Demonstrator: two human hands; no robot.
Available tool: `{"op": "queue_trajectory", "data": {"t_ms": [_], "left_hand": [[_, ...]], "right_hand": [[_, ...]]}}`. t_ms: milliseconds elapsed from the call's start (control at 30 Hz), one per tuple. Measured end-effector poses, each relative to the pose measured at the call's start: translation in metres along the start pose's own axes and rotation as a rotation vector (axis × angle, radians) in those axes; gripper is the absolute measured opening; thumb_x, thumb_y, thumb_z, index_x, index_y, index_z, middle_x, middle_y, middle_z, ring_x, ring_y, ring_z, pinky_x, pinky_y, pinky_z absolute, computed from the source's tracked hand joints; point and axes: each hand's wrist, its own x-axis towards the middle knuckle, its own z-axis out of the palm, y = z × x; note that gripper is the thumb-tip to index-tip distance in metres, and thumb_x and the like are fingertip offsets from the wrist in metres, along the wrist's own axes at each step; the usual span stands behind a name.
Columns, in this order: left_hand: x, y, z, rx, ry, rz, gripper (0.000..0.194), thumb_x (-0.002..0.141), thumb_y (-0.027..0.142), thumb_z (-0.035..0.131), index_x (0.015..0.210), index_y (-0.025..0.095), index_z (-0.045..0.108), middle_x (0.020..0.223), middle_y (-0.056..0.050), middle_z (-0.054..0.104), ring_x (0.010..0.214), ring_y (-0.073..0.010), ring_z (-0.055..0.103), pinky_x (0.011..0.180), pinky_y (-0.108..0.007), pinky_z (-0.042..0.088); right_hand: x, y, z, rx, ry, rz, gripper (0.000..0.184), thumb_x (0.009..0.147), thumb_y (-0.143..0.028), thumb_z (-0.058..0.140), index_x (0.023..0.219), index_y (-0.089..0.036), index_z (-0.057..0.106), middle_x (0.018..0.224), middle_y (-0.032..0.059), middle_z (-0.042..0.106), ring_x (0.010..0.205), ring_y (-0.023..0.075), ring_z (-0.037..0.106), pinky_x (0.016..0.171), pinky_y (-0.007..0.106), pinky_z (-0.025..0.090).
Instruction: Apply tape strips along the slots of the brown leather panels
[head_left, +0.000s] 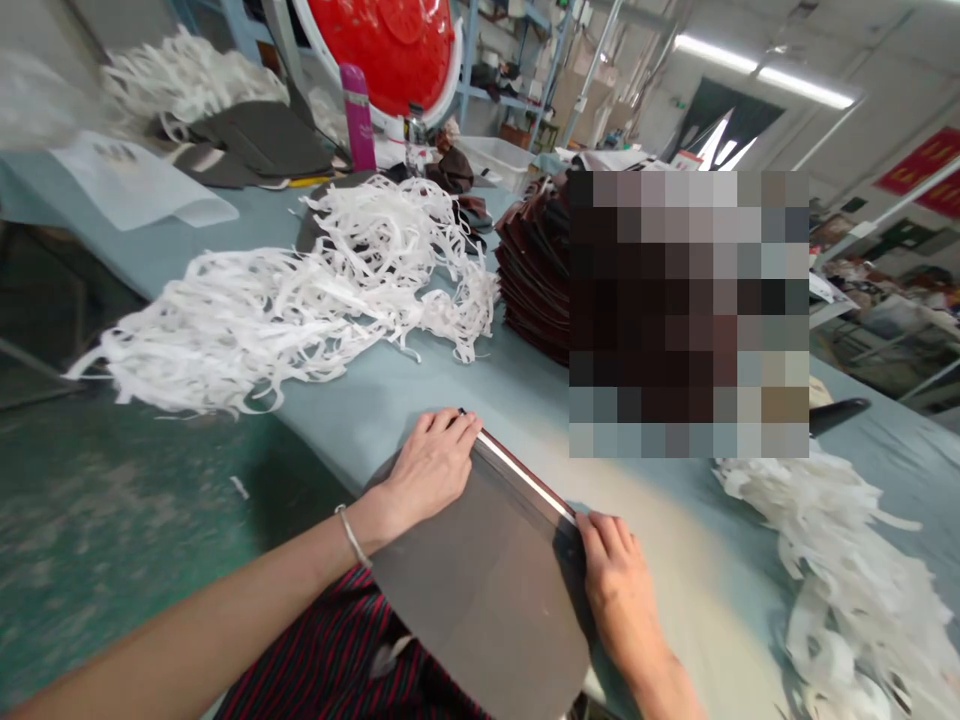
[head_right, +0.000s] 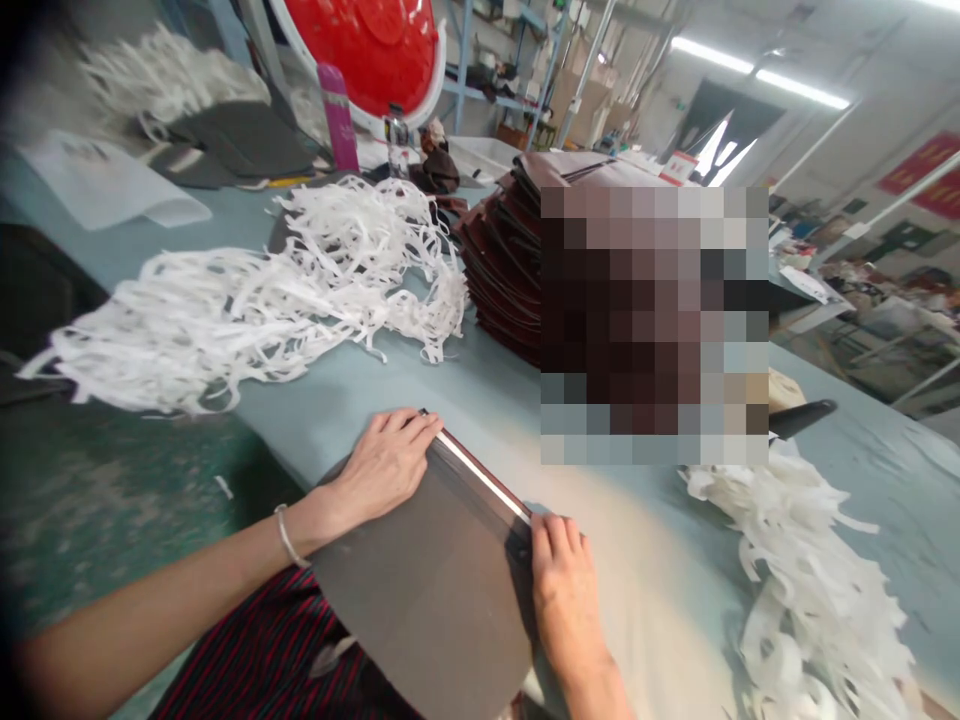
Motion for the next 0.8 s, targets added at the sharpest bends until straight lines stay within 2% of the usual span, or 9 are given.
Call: {"op": "queue_trajectory", "data": {"t_ms": [100,200,233,367,467,533,633,733,800], "left_hand": [[-0.001,0.0,0.001,0.005,0.017,0.01,0.045,0.088,0.015,0.042,0.132,0.01,0.05,0.129,-0.014,0.057,0.117,-0.031,0.046,0.094,-0.046,0.037],[-0.001,-0.002,0.002,-0.024,0.036,0.05,0.043,0.088,0.012,0.043,0.13,0.014,0.051,0.13,-0.012,0.057,0.124,-0.0302,0.043,0.098,-0.046,0.035],[-0.001,-0.003,0.003,-0.047,0.03,0.084,0.043,0.088,0.011,0.043,0.129,0.016,0.052,0.13,-0.011,0.058,0.126,-0.0286,0.042,0.1,-0.045,0.034],[0.0,-0.006,0.004,-0.137,-0.027,0.168,0.041,0.09,0.008,0.041,0.128,0.018,0.052,0.127,-0.008,0.058,0.122,-0.0218,0.047,0.102,-0.038,0.034],[0.001,-0.006,0.004,-0.147,-0.032,0.12,0.041,0.09,0.008,0.04,0.128,0.016,0.05,0.128,-0.008,0.057,0.122,-0.0225,0.047,0.104,-0.039,0.033],[0.001,-0.005,0.002,-0.158,-0.025,0.089,0.04,0.09,0.008,0.04,0.127,0.016,0.05,0.128,-0.008,0.057,0.122,-0.0234,0.047,0.105,-0.04,0.032],[0.003,-0.006,0.0,-0.221,-0.001,0.069,0.038,0.089,0.008,0.041,0.124,0.017,0.053,0.123,-0.008,0.059,0.119,-0.0236,0.049,0.103,-0.04,0.034],[0.003,-0.014,-0.001,-0.362,0.05,0.015,0.031,0.089,0.007,0.042,0.112,0.021,0.058,0.109,-0.005,0.063,0.105,-0.0203,0.055,0.096,-0.037,0.039],[0.002,-0.024,0.0,-0.46,0.138,-0.091,0.029,0.09,0.006,0.04,0.103,0.022,0.06,0.1,-0.003,0.064,0.097,-0.0182,0.056,0.092,-0.035,0.042]], "right_hand": [[-0.023,0.016,-0.008,-0.009,-0.037,0.032,0.031,0.088,-0.004,0.041,0.114,-0.014,0.056,0.104,0.0125,0.057,0.093,0.0256,0.05,0.078,0.038,0.045],[-0.005,0.01,-0.013,-0.061,-0.058,0.098,0.022,0.086,-0.002,0.043,0.085,-0.016,0.06,0.093,0.0105,0.059,0.087,0.0256,0.049,0.073,0.038,0.043],[0.008,0.003,-0.012,-0.07,-0.047,0.117,0.022,0.086,-0.002,0.044,0.083,-0.016,0.06,0.093,0.0106,0.059,0.087,0.026,0.049,0.073,0.038,0.042],[0.057,-0.038,-0.002,-0.012,0.013,0.063,0.033,0.088,-0.002,0.042,0.114,-0.012,0.058,0.106,0.0129,0.059,0.094,0.0262,0.049,0.078,0.038,0.043],[0.068,-0.057,0.012,-0.013,0.033,0.019,0.032,0.088,-0.004,0.042,0.115,-0.011,0.057,0.106,0.0138,0.059,0.091,0.0265,0.05,0.076,0.039,0.043],[0.065,-0.053,0.023,-0.006,0.091,-0.006,0.029,0.089,-0.007,0.043,0.113,-0.012,0.058,0.105,0.0138,0.059,0.09,0.0262,0.051,0.075,0.038,0.044],[0.065,-0.036,0.036,0.048,0.186,-0.071,0.021,0.09,-0.013,0.046,0.106,-0.016,0.059,0.1,0.0119,0.06,0.087,0.025,0.053,0.072,0.036,0.044],[0.083,-0.026,0.036,0.119,0.189,-0.068,0.011,0.088,-0.02,0.049,0.087,-0.02,0.06,0.087,0.0084,0.06,0.08,0.0238,0.055,0.066,0.035,0.044],[0.104,-0.029,0.03,0.212,0.153,-0.037,0.014,0.088,-0.023,0.049,0.079,-0.022,0.059,0.082,0.0065,0.06,0.076,0.0223,0.057,0.064,0.034,0.044]]}}
